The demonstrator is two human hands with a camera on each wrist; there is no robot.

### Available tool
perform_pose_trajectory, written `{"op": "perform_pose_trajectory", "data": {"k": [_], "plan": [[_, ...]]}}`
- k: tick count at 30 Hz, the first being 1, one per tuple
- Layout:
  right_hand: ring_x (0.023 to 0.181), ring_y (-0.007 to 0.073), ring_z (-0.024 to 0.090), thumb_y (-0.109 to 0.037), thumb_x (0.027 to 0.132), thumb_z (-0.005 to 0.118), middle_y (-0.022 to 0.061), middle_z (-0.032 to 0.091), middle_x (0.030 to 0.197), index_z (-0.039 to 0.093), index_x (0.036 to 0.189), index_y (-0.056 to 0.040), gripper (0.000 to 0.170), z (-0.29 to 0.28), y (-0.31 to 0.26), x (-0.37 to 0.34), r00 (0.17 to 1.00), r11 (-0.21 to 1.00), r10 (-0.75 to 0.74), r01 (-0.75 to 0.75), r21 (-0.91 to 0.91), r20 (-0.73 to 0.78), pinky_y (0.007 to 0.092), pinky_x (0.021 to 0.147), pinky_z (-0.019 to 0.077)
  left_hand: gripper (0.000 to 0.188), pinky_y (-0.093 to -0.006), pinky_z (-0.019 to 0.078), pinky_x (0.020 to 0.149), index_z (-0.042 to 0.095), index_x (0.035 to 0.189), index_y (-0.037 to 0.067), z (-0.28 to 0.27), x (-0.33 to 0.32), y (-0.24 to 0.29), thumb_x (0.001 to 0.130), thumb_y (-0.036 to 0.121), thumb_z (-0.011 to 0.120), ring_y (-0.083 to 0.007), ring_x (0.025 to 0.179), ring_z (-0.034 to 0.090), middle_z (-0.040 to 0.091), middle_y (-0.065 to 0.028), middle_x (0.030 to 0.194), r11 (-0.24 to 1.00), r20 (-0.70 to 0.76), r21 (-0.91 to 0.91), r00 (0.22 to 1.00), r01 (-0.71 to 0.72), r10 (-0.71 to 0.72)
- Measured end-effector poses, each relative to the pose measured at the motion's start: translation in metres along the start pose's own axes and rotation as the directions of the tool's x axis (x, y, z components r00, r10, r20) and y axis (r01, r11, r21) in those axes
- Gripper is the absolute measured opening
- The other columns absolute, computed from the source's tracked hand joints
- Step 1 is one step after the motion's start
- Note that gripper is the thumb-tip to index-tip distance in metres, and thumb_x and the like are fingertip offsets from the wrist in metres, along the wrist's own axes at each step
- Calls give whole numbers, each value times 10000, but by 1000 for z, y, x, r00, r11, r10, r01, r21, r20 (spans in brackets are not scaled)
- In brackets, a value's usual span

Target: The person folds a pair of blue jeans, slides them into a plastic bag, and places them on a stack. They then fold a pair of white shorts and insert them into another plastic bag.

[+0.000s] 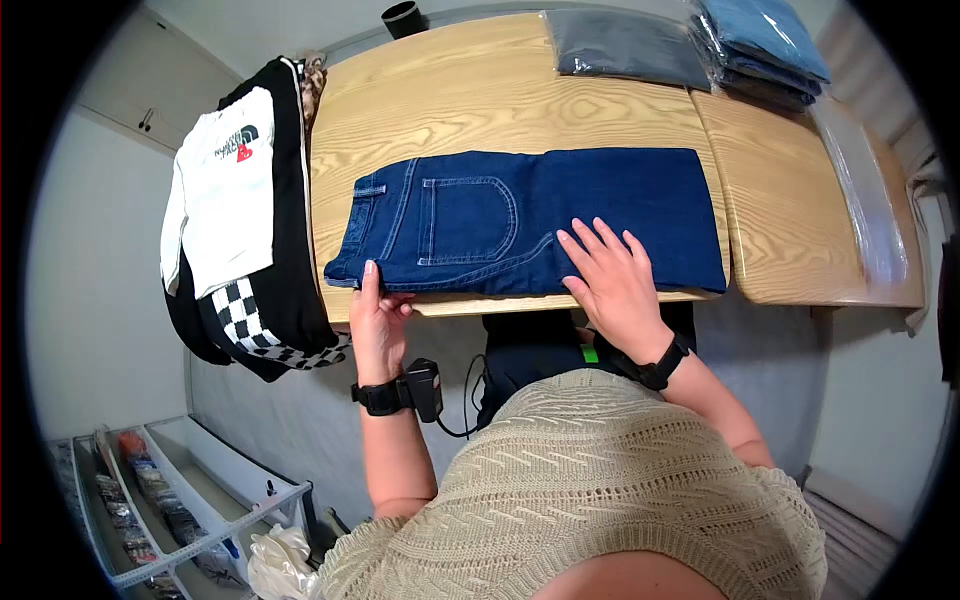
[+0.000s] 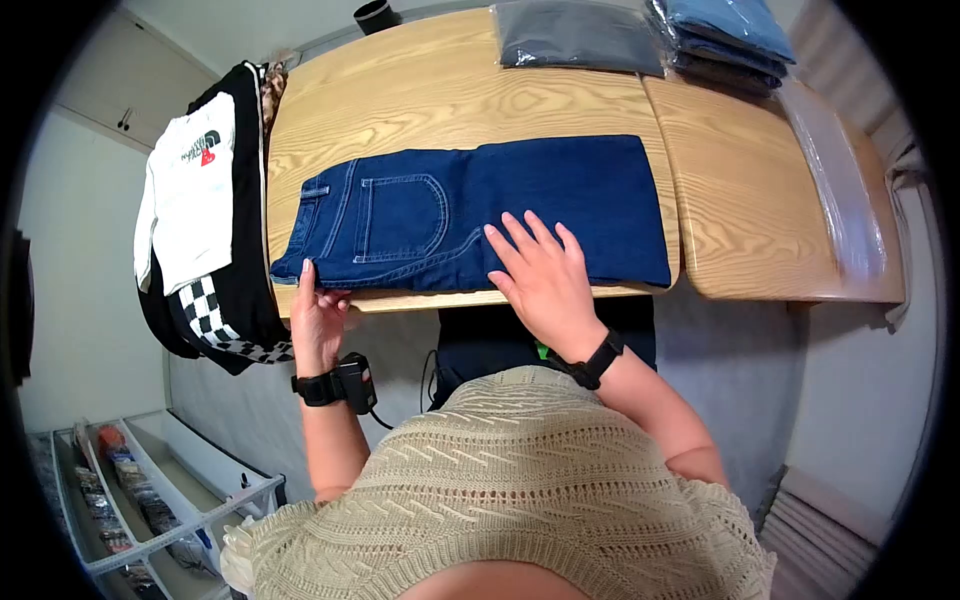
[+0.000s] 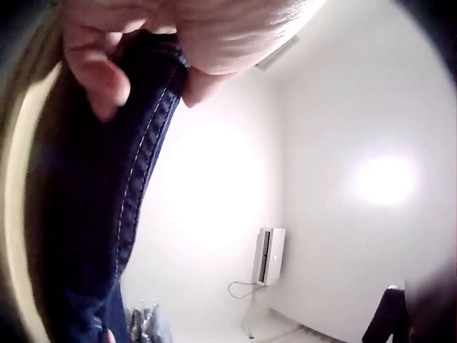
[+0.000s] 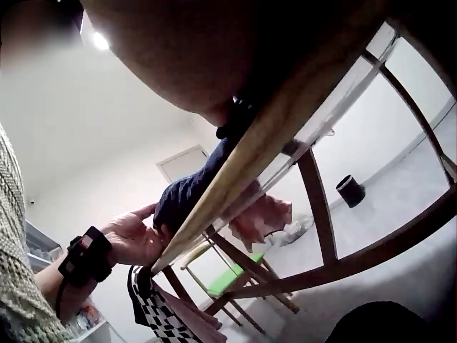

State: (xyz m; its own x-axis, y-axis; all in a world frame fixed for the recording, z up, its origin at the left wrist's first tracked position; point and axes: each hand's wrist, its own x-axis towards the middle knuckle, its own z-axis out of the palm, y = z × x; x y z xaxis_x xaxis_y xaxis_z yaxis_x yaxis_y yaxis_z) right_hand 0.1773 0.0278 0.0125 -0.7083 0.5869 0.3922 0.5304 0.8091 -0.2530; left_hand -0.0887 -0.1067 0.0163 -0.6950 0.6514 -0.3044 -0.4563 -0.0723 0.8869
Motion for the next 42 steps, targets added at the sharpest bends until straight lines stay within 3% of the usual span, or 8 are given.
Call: {"op": "perform_pose_trajectory", "data": {"k": [6,13,15,18,27,35,37,42], "plan": [[1228,292,463,-305,863,604,99,526,1314,528,1299,-132,476,4,1,-2,998,1000,-20,19,-21,-55,479,1015,327,274,-232,468,652,519,1150,53,72,-11,24,919,183,590,-97,809,595,624,-28,1007,944,-44,-75,947,-320,318],[1238,290,457,-312,871,587,102,525,1318,526,1299,-126,471,6,3,-6,996,1000,-10,8,-22,-93,468,1022,322,406,-328,497,707,542,1165,41,180,-53,27,788,75,688,-235,816,607,604,-95,943,341,544,492,589,-801,597],[1265,277,439,-320,892,547,123,511,1324,491,1318,-102,481,14,10,-9,1000,998,-20,20,-64,-1,465,1035,328,460,-370,505,698,542,1172,60,208,-63,8,744,95,708,-323,834,589,571,-131,944,56,803,262,250,-963,541],[1292,309,406,-337,906,526,141,462,1361,417,1354,-88,525,39,13,-24,988,959,153,-145,243,-14,427,1049,335,480,-379,489,789,544,1224,61,217,-76,-6,776,122,706,-324,958,572,555,-156,1115,182,958,286,284,-941,-38],[1129,329,535,-259,834,602,127,577,1210,577,1184,-103,384,11,7,-13,981,864,175,-110,491,-89,435,958,418,410,-412,420,961,595,1169,43,150,-38,-12,789,159,697,-343,1148,521,570,-150,1214,258,905,348,395,-901,156],[1100,325,512,-242,747,690,134,590,1120,640,1051,-80,348,-45,29,-59,973,967,230,-227,-119,13,469,913,392,542,-427,285,1093,530,1279,62,130,-30,-45,784,186,712,-315,1350,355,469,-120,1390,180,926,338,361,-924,114],[951,317,561,-148,752,677,130,622,916,559,823,-4,199,-54,51,-71,945,963,269,-268,33,-185,432,907,408,541,-429,282,1093,531,1277,60,130,-28,-48,783,186,712,-314,1352,353,472,-120,1389,189,921,340,367,-921,134],[869,216,626,-193,842,685,157,640,971,372,1217,-40,512,-71,72,-70,758,513,649,-370,774,-68,300,782,478,523,-428,300,1070,543,1264,63,130,-27,-47,783,184,711,-318,1342,367,499,-114,1366,134,929,323,341,-937,143]]}}
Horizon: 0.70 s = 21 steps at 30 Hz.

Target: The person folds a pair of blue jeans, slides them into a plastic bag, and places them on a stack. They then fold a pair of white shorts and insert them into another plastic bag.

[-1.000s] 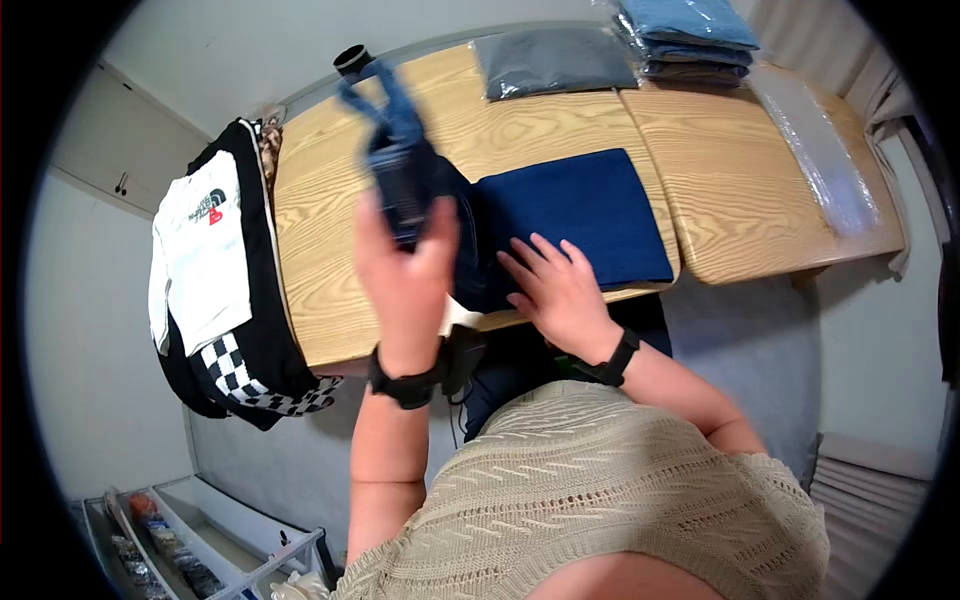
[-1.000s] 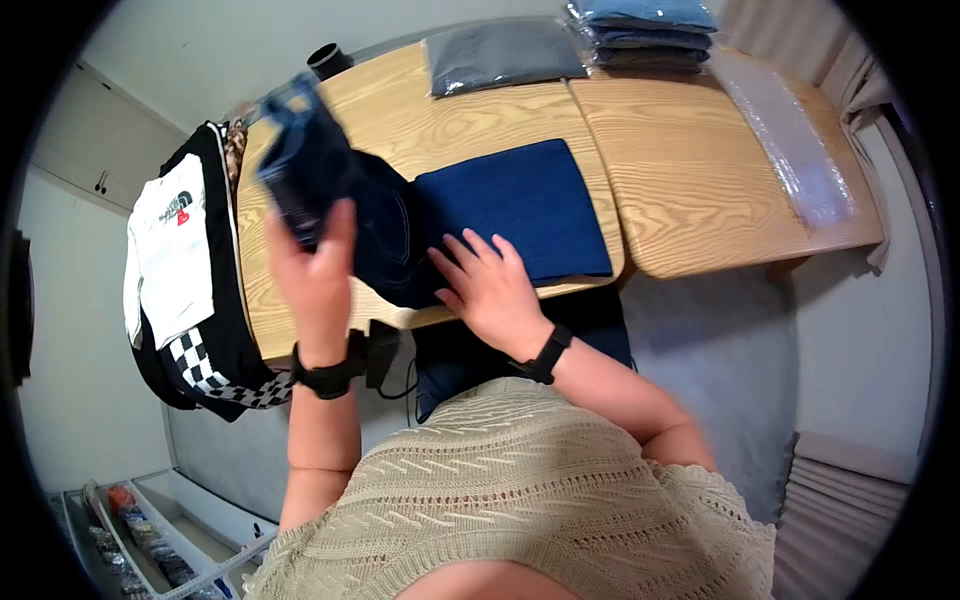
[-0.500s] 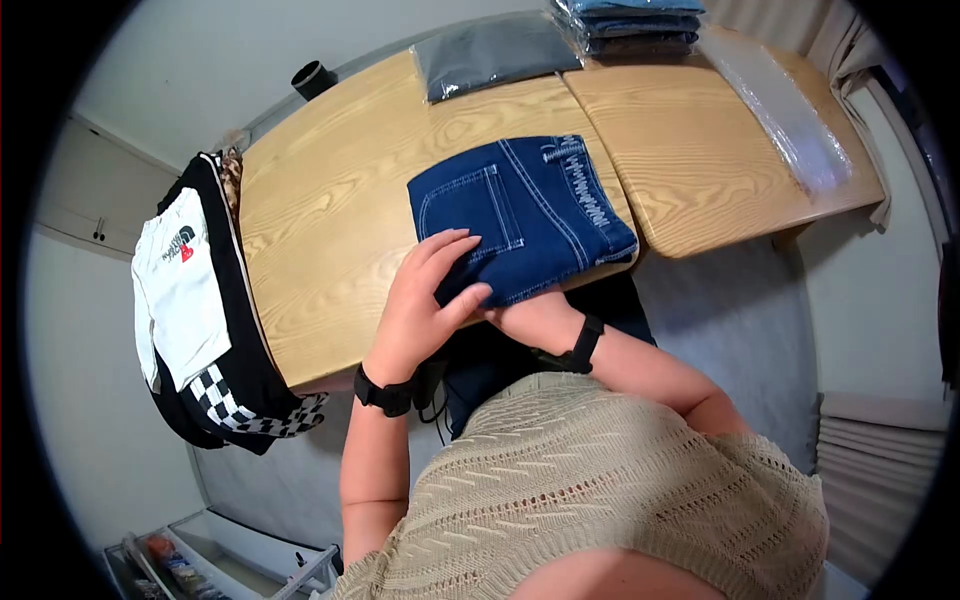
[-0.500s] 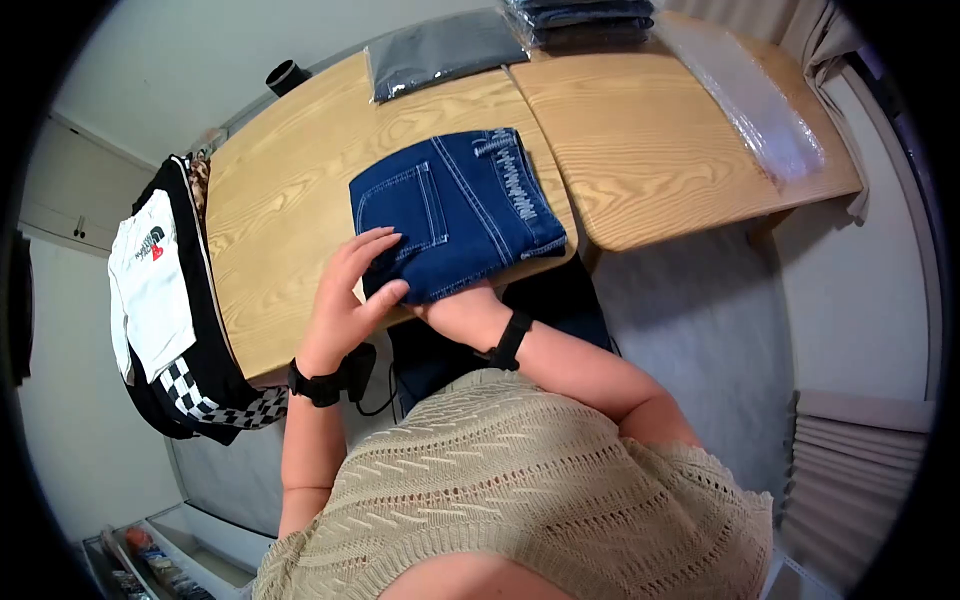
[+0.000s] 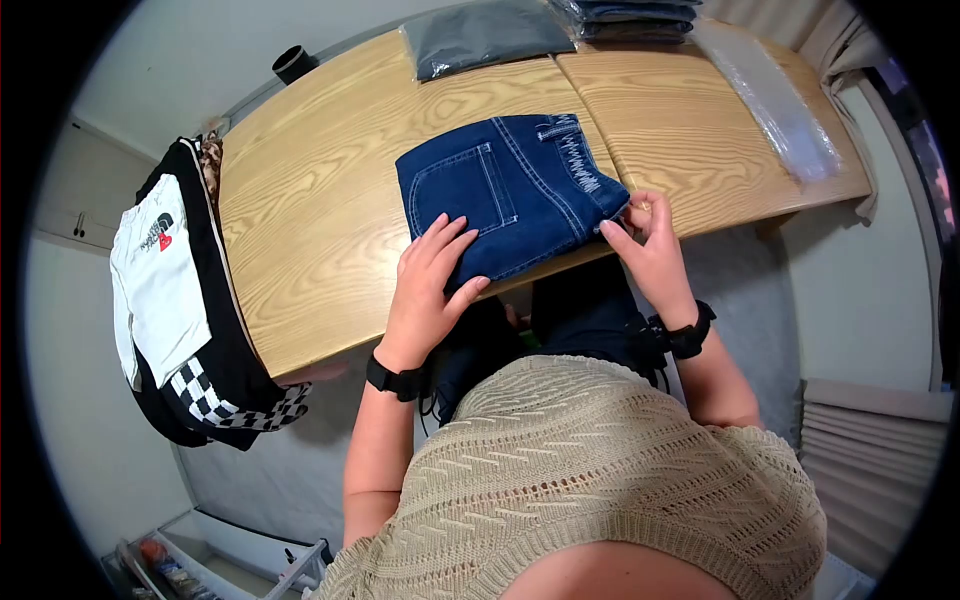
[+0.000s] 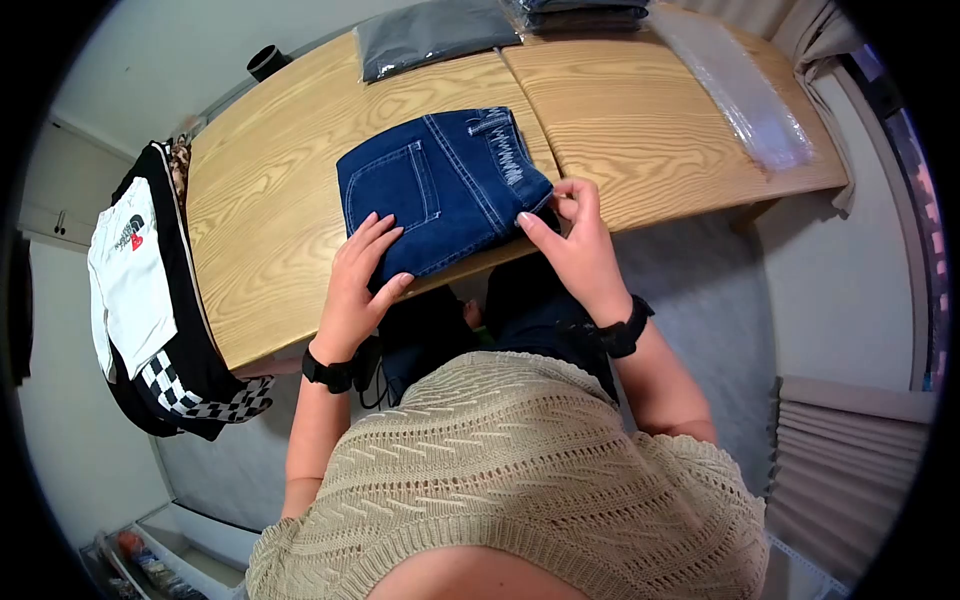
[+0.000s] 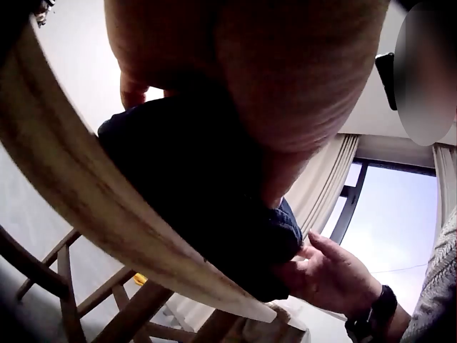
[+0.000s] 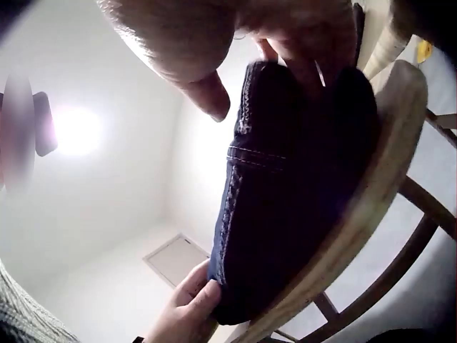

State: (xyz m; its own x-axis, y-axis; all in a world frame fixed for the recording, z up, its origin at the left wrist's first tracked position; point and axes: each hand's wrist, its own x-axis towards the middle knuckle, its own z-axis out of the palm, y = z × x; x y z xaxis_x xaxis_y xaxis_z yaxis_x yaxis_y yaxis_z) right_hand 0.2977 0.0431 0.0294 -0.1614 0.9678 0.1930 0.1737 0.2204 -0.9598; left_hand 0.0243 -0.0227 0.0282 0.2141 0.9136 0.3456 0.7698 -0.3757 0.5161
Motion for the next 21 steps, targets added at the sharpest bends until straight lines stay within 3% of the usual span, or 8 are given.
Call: {"op": "perform_pose_trajectory", "data": {"k": [4,6,7,9,13,15,19,21], "plan": [[897,157,624,-182,808,725,132,655,965,479,1195,-33,483,6,-22,19,992,973,-114,100,-210,-56,283,772,484,543,-426,301,1068,539,1266,61,-2,0,1,773,197,724,-311,1338,373,502,-110,1363,1000,4,11,1000,2,-2],[867,126,623,-203,782,753,84,665,893,613,1065,-20,366,2,-34,36,983,936,-87,136,-326,162,260,755,482,582,-415,340,1044,521,1281,55,-3,1,2,764,217,735,-323,1298,417,506,-133,1348,1000,-21,26,1000,-10,11],[817,111,620,-226,768,759,52,664,832,667,886,-11,261,4,-56,41,986,981,74,-45,-189,150,245,739,479,582,-415,340,1044,521,1281,55,-3,2,3,764,217,735,-323,1298,417,506,-133,1348,1000,-23,28,1000,-10,10],[790,99,611,-200,777,735,32,660,825,668,917,-20,237,8,-66,54,985,993,83,-69,-97,154,232,735,475,615,-401,403,980,496,1298,43,-3,5,6,768,240,738,-348,1204,494,544,-170,1284,997,-69,23,995,72,-70],[787,96,605,-159,785,711,27,660,826,668,894,-19,183,25,-71,70,991,999,-51,50,12,126,232,735,475,548,-399,472,853,514,1266,51,-7,18,12,786,217,721,-372,1022,583,618,-206,1106,995,-118,70,991,67,-59],[790,99,607,-147,789,702,31,663,836,671,891,-19,166,30,-73,73,988,994,-108,105,32,112,231,739,475,442,-406,495,738,552,1200,70,-8,25,20,795,166,699,-359,887,619,648,-199,941,968,-117,105,970,227,-215],[807,100,606,-151,787,708,31,666,851,669,903,-17,182,27,-70,70,985,989,-146,144,27,89,242,751,477,363,-409,497,664,579,1138,81,1,27,16,788,102,673,-343,826,629,649,-180,874,949,-175,171,956,264,-234],[817,118,612,-151,781,711,44,669,868,668,912,-20,190,16,-52,70,985,990,-138,140,-17,100,248,757,479,322,-369,523,630,589,1094,74,6,25,17,777,72,649,-297,805,654,681,-97,950,946,-216,266,968,186,-130]]}}
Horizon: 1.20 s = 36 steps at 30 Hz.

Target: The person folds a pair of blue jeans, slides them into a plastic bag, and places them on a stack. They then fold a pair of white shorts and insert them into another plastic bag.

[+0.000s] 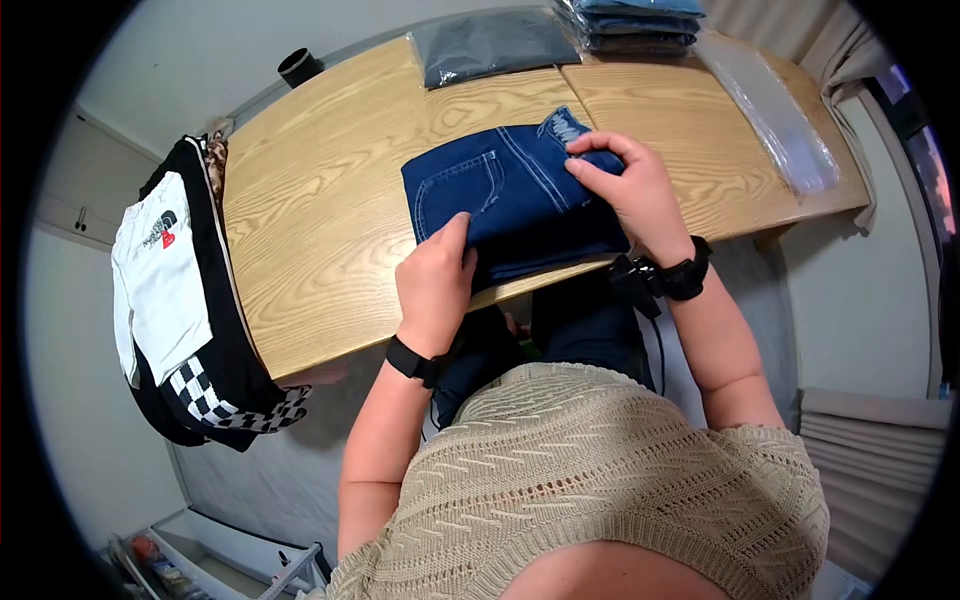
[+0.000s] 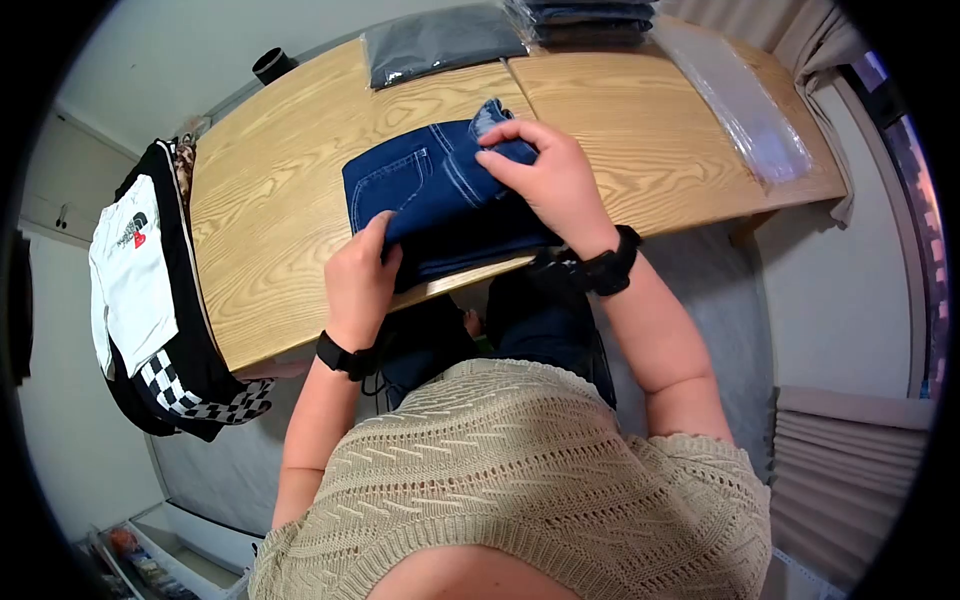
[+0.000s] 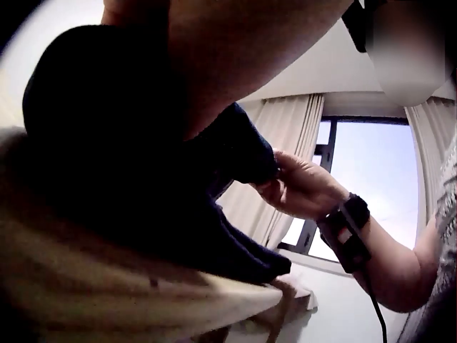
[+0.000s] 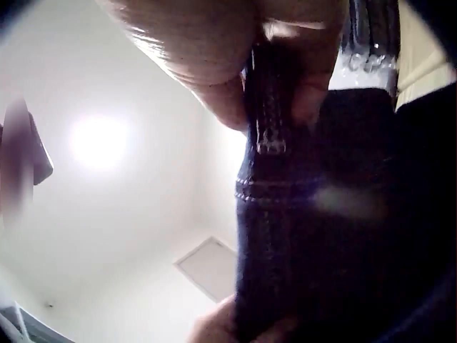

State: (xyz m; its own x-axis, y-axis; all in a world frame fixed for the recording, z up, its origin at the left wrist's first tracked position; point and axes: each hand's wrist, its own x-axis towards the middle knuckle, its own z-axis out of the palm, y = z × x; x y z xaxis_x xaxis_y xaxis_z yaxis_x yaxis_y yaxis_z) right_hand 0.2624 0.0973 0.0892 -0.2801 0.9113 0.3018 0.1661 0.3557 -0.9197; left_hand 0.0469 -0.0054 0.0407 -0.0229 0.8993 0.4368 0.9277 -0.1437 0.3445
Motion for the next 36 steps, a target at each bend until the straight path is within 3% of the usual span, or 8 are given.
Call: {"op": "perform_pose_trajectory", "data": {"k": [4,6,9,16,18,19,23,36], "plan": [[886,212,625,-161,761,726,99,665,985,670,955,-42,235,-21,30,-19,994,933,92,-106,-344,-57,279,787,483,285,-336,545,661,609,1067,71,13,-6,4,784,46,626,-262,890,668,686,-93,969,995,-81,58,993,-81,86],[1081,292,569,-207,732,751,128,600,1187,649,1067,-88,370,-27,23,-30,997,863,-82,65,-501,-13,357,900,447,284,-318,558,708,616,1061,67,16,-8,5,781,24,611,-236,984,659,681,-88,1032,987,-99,115,988,-110,122],[1342,318,347,-299,672,789,107,452,1391,538,1259,-144,656,-16,5,-34,858,672,-276,494,-551,433,490,1086,265,278,-316,558,726,622,1057,58,14,-7,6,783,15,600,-232,1012,653,675,-86,1071,988,-62,111,991,-110,117],[1286,327,424,-181,670,752,133,512,1324,512,1278,-132,656,2,22,-27,826,580,-207,535,-614,523,448,1050,355,400,-340,530,813,624,1092,59,4,-7,0,696,36,674,-248,1041,619,653,-78,1101,997,-12,44,998,-67,68],[1154,312,544,-110,656,712,119,584,1220,529,1228,-122,601,-1,12,-21,813,600,-71,498,-626,578,399,924,471,475,-364,497,852,629,1132,85,-5,-2,-8,661,31,647,-281,1047,569,620,-73,1134,992,37,-97,996,-81,85],[970,281,623,-69,649,689,73,627,1076,556,1127,-111,498,0,16,-19,798,584,-241,574,-574,552,384,748,523,501,-373,467,896,624,1147,75,-4,-2,-11,646,49,638,-294,1063,525,585,-78,1156,990,88,-138,995,-33,46],[793,252,626,-35,701,632,37,603,907,572,996,-109,309,0,10,-11,767,468,-251,630,-619,591,379,601,493,506,-368,465,899,618,1147,56,-10,0,-10,642,18,633,-296,1057,530,579,-84,1149,988,146,-151,988,-35,57],[863,258,659,-39,778,580,81,660,1063,619,1008,-128,249,-6,12,-6,725,465,-345,684,-562,596,343,666,535,469,-377,441,927,591,1178,1,-9,-19,-31,709,-4,600,-334,1042,538,567,-161,1133,992,75,-125,997,26,-17]]}}
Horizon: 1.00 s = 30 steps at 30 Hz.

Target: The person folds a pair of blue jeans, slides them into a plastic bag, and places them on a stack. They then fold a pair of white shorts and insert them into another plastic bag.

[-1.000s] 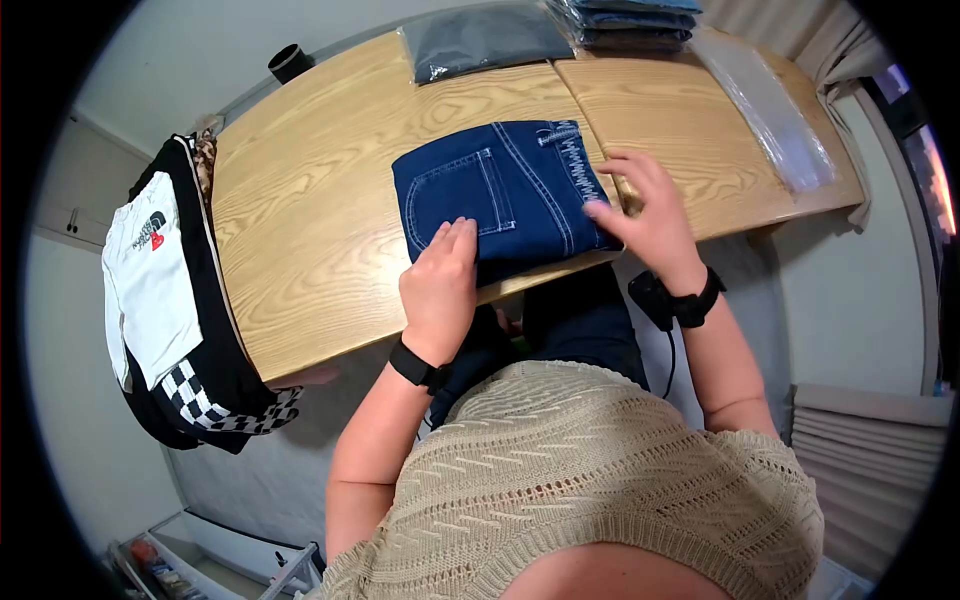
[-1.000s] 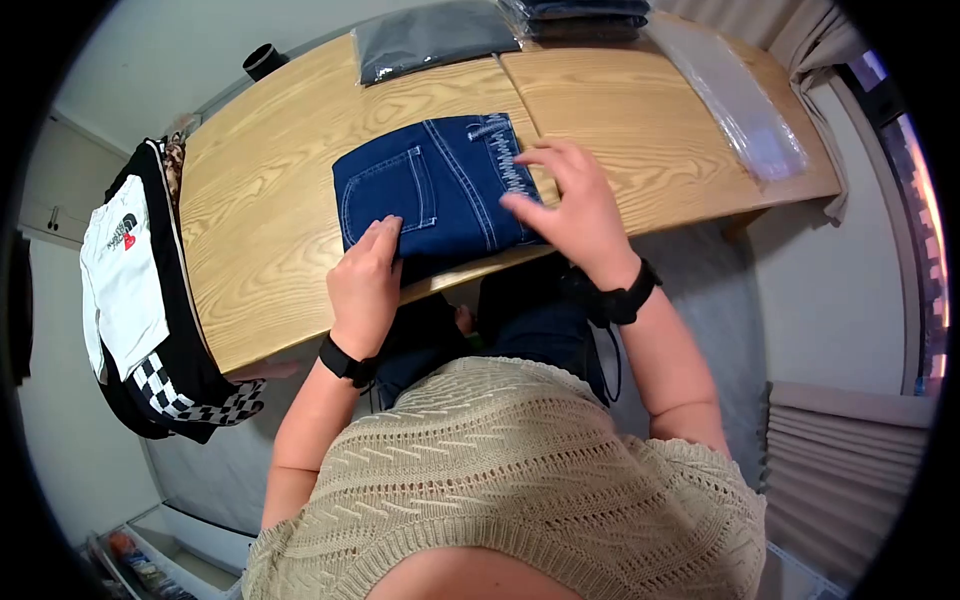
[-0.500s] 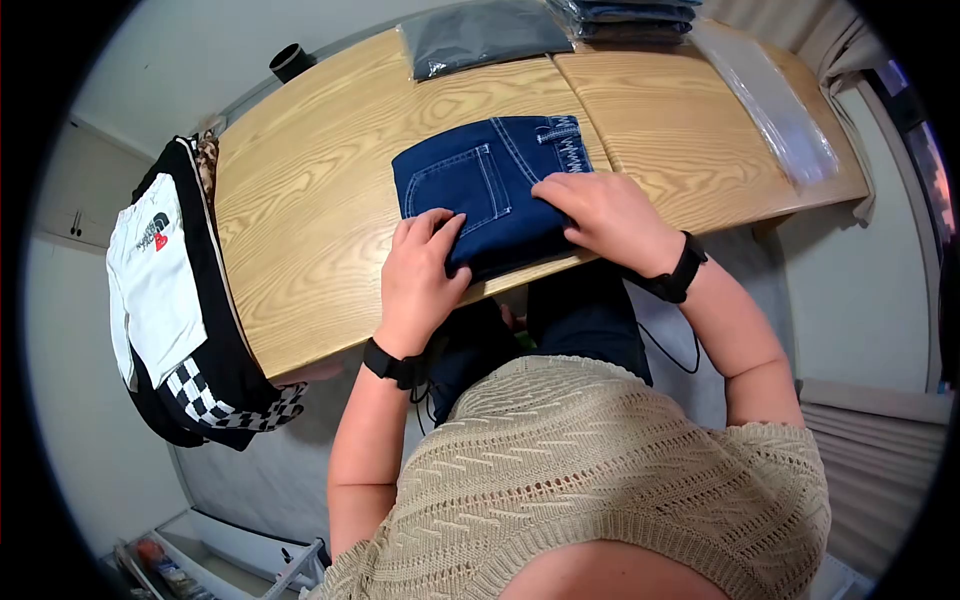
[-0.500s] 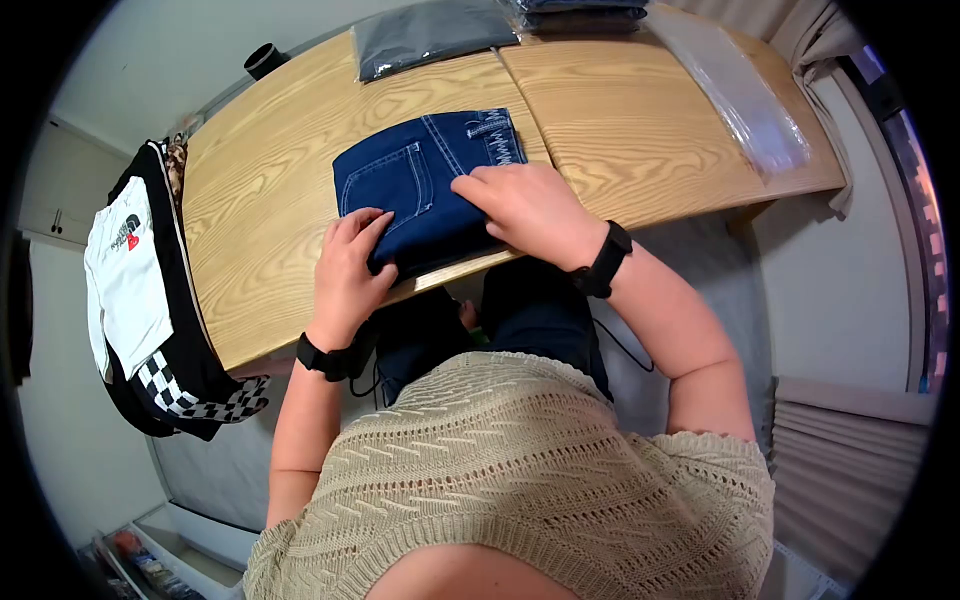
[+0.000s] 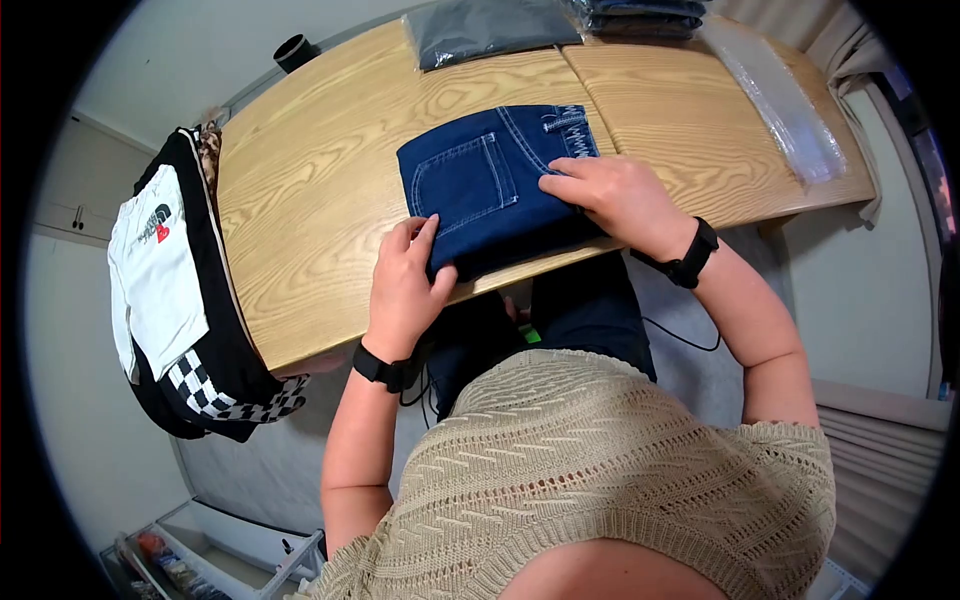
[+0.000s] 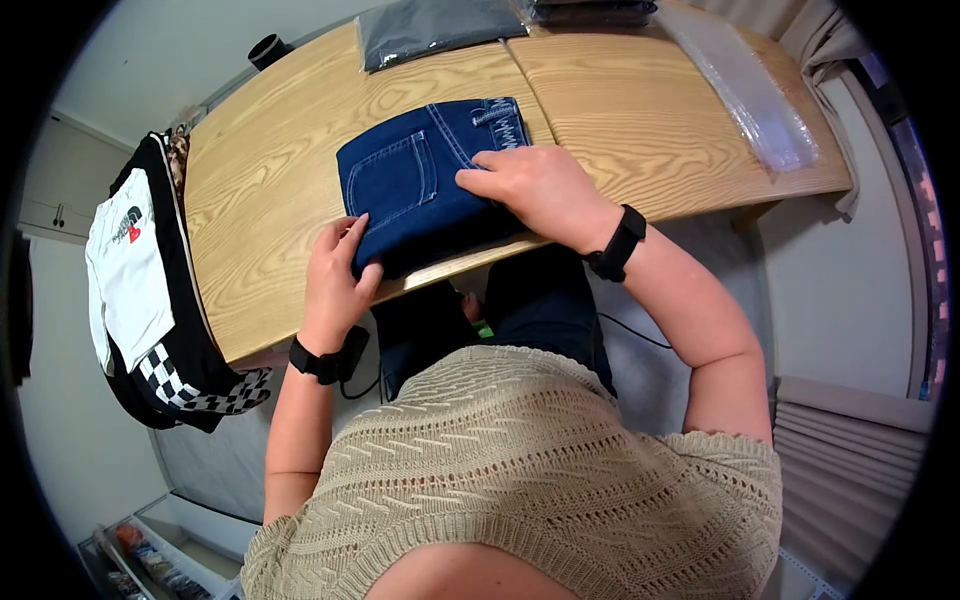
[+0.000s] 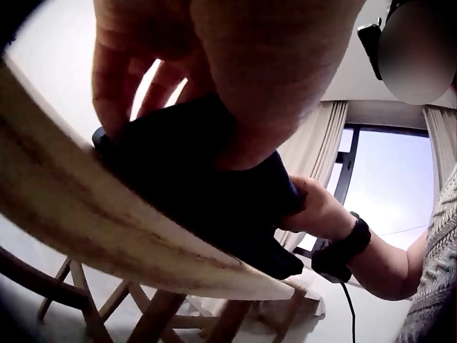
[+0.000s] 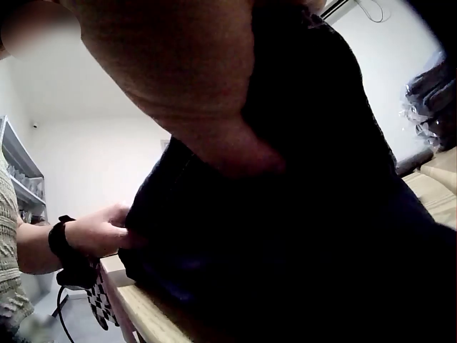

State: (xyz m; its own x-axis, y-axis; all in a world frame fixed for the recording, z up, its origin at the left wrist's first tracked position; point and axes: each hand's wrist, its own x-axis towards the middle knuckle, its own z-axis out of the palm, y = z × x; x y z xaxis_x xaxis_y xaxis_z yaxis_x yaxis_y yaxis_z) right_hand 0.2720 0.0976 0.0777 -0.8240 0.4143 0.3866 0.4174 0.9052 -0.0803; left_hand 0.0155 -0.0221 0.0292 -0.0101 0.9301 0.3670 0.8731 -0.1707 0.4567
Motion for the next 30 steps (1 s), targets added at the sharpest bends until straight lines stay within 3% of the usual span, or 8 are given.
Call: {"op": "perform_pose_trajectory", "data": {"k": [6,8,12,13,17,20,25,30], "plan": [[873,218,653,-124,797,566,46,648,1021,604,1032,-177,244,6,4,1,989,988,-72,53,-143,-126,320,670,521,560,-358,476,864,551,1258,51,6,-3,5,706,-33,591,-333,987,556,553,-160,1162,999,-10,36,1000,-26,26],[949,228,642,-131,809,548,59,643,1109,609,1079,-191,283,5,1,-1,988,972,-101,73,-225,-116,329,722,520,621,-348,481,847,532,1309,154,8,0,16,728,-65,555,-329,1002,562,547,-162,1187,932,-28,330,985,-150,168],[1164,285,526,-99,818,523,100,566,1248,576,1221,-195,418,17,-1,-21,999,990,-32,30,-137,-13,390,914,446,673,-463,366,1010,531,1321,221,11,-6,19,722,-86,529,-346,1265,410,444,-137,1380,879,84,412,971,-239,225],[1215,303,483,-68,809,532,113,530,1295,563,1246,-191,455,22,-4,-28,999,997,13,-10,-81,31,401,964,415,676,-509,279,1075,541,1311,212,13,-6,13,709,-94,524,-367,1354,289,393,-135,1430,932,148,285,971,-226,190],[1325,352,369,45,775,548,136,443,1397,524,1305,-180,576,5,-8,-34,974,977,121,-152,153,192,441,1075,329,656,-505,262,1098,543,1307,177,8,-5,-2,701,-72,539,-419,1354,266,370,-156,1440,969,198,-140,953,-205,230],[1337,342,360,86,765,548,122,447,1400,525,1306,-177,601,11,-2,-40,978,943,127,-170,287,164,444,1088,322,599,-491,207,1125,541,1302,125,2,-6,2,731,-57,542,-396,1394,198,343,-155,1464,956,195,-220,951,-195,239],[1309,297,414,174,718,502,93,525,1326,630,1163,-142,560,2,-1,-35,989,950,138,-119,289,-46,400,1055,370,575,-483,314,1076,567,1269,164,18,-9,2,729,25,710,-411,1345,296,384,-148,1435,969,136,-93,962,-227,238],[1338,308,371,116,725,508,92,495,1361,605,1196,-141,546,24,9,-48,978,934,208,-208,291,31,459,1094,290,560,-482,321,1072,571,1264,167,20,-8,9,739,23,701,-408,1339,306,398,-148,1423,974,125,-53,966,-222,227]]}}
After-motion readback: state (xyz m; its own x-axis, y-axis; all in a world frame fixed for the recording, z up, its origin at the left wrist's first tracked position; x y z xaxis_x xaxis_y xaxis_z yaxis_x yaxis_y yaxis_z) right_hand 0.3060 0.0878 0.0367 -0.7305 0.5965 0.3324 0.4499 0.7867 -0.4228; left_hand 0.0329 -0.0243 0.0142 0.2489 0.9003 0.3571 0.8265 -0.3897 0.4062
